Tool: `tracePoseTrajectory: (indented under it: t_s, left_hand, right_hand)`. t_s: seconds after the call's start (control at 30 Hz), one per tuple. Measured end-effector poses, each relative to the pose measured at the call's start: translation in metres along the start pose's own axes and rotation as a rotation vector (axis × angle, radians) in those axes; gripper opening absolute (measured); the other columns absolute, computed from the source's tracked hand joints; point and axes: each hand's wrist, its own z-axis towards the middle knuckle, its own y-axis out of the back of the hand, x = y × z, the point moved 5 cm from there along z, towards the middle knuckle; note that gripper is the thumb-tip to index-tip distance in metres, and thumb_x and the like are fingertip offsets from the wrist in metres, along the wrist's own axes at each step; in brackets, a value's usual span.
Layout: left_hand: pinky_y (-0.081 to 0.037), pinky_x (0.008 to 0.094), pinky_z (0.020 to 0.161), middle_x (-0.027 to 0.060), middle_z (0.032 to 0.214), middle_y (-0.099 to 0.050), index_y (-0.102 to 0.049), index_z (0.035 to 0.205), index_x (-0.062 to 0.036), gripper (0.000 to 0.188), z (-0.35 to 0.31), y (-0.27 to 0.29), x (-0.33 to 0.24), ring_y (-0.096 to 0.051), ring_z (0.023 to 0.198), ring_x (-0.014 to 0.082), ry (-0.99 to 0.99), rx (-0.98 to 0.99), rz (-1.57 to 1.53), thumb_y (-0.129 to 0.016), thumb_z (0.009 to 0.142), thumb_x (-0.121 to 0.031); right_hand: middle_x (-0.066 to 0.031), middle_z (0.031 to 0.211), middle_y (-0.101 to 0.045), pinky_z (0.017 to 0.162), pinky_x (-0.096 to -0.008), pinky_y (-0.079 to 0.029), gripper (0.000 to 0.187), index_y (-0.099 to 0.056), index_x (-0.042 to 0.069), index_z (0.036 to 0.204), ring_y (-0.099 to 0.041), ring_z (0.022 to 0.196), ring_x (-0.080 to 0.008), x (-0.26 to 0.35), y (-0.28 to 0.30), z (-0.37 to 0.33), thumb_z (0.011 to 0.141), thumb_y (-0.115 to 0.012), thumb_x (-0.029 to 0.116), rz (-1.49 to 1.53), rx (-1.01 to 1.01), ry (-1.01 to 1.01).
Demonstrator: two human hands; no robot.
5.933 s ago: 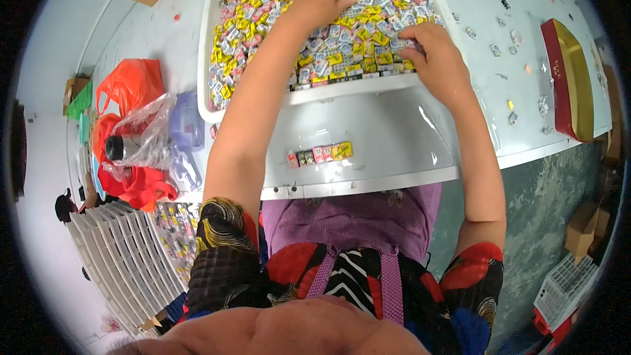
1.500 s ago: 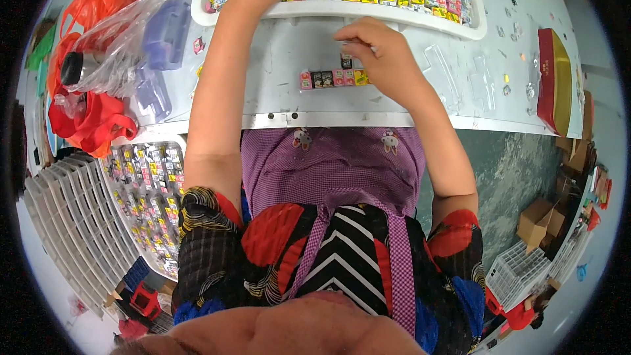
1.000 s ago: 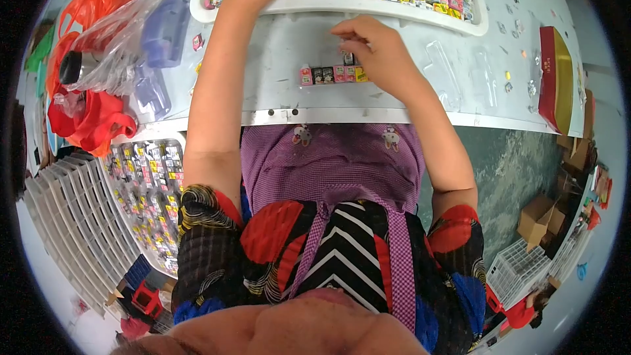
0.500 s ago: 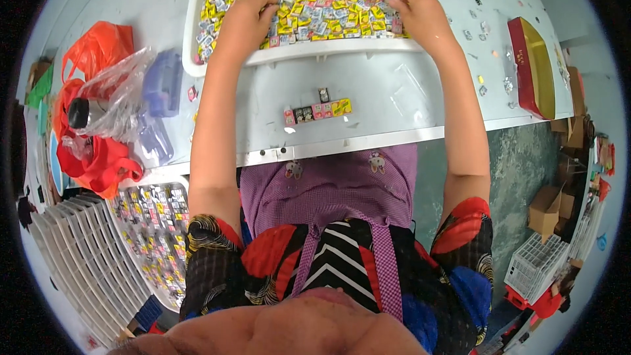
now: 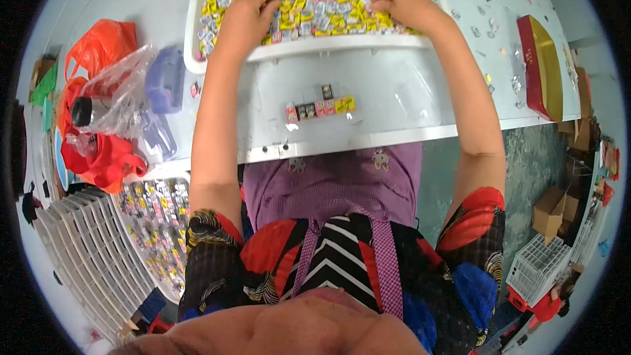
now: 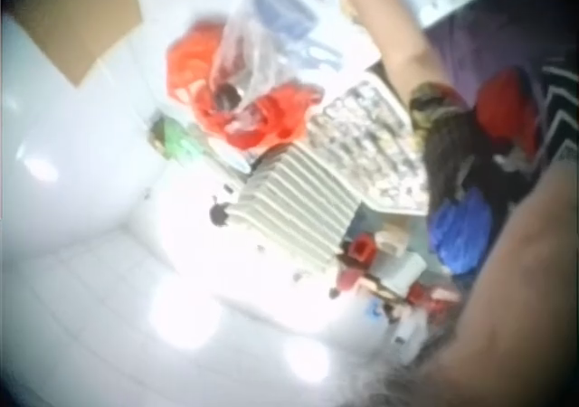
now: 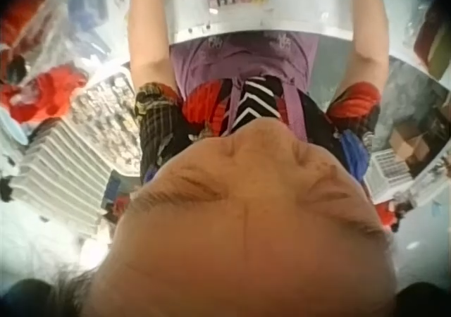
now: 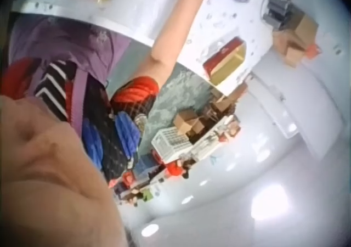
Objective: Assembling small printed toy blocks into organized sets or trays.
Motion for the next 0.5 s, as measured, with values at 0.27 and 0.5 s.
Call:
tracePoseTrajectory:
  t_s: [0.27, 0.5]
  left_hand:
    - [-0.047, 0.0432, 0.074, 0.0207, 0.082, -0.061, -0.063, 0.083, 0.001, 0.012, 0.009, 0.011, -0.015, -0.058, 0.08, 0.0381, 0.025, 0.054, -0.031, -0.059, 0.083, -0.01]
    - [-0.047, 0.0429, 0.074, 0.0208, 0.082, -0.061, -0.064, 0.083, 0.0009, 0.013, 0.008, 0.01, -0.016, -0.058, 0.081, 0.038, 0.023, 0.055, -0.043, -0.059, 0.083, -0.011]
  right_hand:
    - [-0.004, 0.08, -0.051, 0.069, -0.0275, -0.041, 0.012, -0.052, 0.001, 0.086, -0.047, 0.074, -0.013, 0.018, -0.013, -0.007, 0.086, -0.062, 0.007, 0.152, -0.052, -0.093]
    - [-0.0031, 0.079, -0.053, 0.069, -0.0264, -0.041, 0.007, -0.053, 0.001, 0.09, -0.047, 0.072, -0.0123, 0.005, -0.019, -0.01, 0.089, -0.058, 0.006, 0.095, 0.058, -0.114]
